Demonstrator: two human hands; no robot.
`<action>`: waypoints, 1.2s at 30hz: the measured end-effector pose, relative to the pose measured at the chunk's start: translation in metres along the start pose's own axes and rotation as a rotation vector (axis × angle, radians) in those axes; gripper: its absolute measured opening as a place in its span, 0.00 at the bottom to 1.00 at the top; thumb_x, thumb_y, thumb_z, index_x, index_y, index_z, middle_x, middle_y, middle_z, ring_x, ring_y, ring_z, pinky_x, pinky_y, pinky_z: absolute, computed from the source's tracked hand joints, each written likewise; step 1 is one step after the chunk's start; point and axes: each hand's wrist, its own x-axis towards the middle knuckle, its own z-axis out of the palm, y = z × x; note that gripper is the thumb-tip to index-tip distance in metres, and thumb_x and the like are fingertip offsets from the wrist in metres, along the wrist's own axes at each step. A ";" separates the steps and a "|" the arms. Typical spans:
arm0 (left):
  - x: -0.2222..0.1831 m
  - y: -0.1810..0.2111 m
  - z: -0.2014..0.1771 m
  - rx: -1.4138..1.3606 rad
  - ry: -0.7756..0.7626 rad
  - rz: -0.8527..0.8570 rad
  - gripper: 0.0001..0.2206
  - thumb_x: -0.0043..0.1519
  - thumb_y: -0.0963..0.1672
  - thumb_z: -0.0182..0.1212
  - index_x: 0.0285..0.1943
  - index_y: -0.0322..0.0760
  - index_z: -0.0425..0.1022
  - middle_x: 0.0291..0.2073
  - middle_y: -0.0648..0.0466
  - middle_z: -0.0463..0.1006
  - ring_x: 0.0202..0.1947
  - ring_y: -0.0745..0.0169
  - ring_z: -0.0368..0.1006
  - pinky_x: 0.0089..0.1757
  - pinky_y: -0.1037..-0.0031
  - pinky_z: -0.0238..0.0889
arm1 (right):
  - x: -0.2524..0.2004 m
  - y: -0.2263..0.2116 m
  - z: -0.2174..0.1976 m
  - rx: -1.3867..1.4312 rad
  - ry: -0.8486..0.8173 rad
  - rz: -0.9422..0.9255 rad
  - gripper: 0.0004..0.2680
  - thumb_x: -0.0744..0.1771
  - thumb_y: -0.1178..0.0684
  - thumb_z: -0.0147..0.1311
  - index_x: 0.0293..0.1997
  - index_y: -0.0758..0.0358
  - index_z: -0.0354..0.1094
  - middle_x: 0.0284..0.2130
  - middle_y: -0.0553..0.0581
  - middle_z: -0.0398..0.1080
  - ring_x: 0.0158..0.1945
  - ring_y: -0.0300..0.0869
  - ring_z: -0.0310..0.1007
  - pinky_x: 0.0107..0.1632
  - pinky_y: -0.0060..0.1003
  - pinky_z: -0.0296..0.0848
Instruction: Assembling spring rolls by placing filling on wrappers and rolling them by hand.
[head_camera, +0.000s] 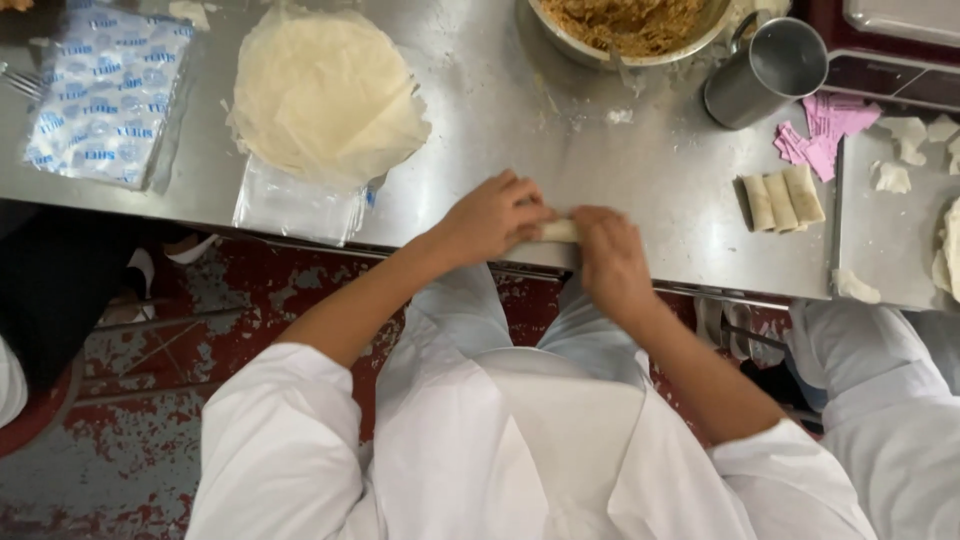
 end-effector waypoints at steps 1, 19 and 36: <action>-0.002 0.001 0.000 0.001 0.000 0.002 0.16 0.69 0.53 0.52 0.50 0.40 0.77 0.41 0.49 0.71 0.39 0.47 0.67 0.41 0.58 0.66 | 0.000 -0.007 -0.001 -0.001 0.002 0.000 0.09 0.72 0.57 0.48 0.57 0.63 0.72 0.46 0.61 0.72 0.52 0.56 0.72 0.50 0.44 0.67; 0.025 0.059 -0.002 -0.397 0.264 -0.162 0.10 0.66 0.47 0.65 0.52 0.42 0.74 0.35 0.57 0.70 0.38 0.61 0.71 0.44 0.70 0.72 | 0.007 -0.034 -0.028 0.689 -0.166 0.725 0.16 0.63 0.53 0.61 0.53 0.52 0.62 0.35 0.59 0.70 0.41 0.53 0.74 0.42 0.45 0.69; -0.017 0.064 -0.040 -0.557 -0.024 -0.503 0.12 0.69 0.48 0.52 0.57 0.40 0.70 0.49 0.53 0.67 0.42 0.62 0.71 0.45 0.71 0.68 | -0.059 0.181 -0.074 -0.447 -0.064 0.713 0.15 0.75 0.43 0.53 0.54 0.70 0.74 0.56 0.78 0.66 0.60 0.69 0.56 0.56 0.68 0.52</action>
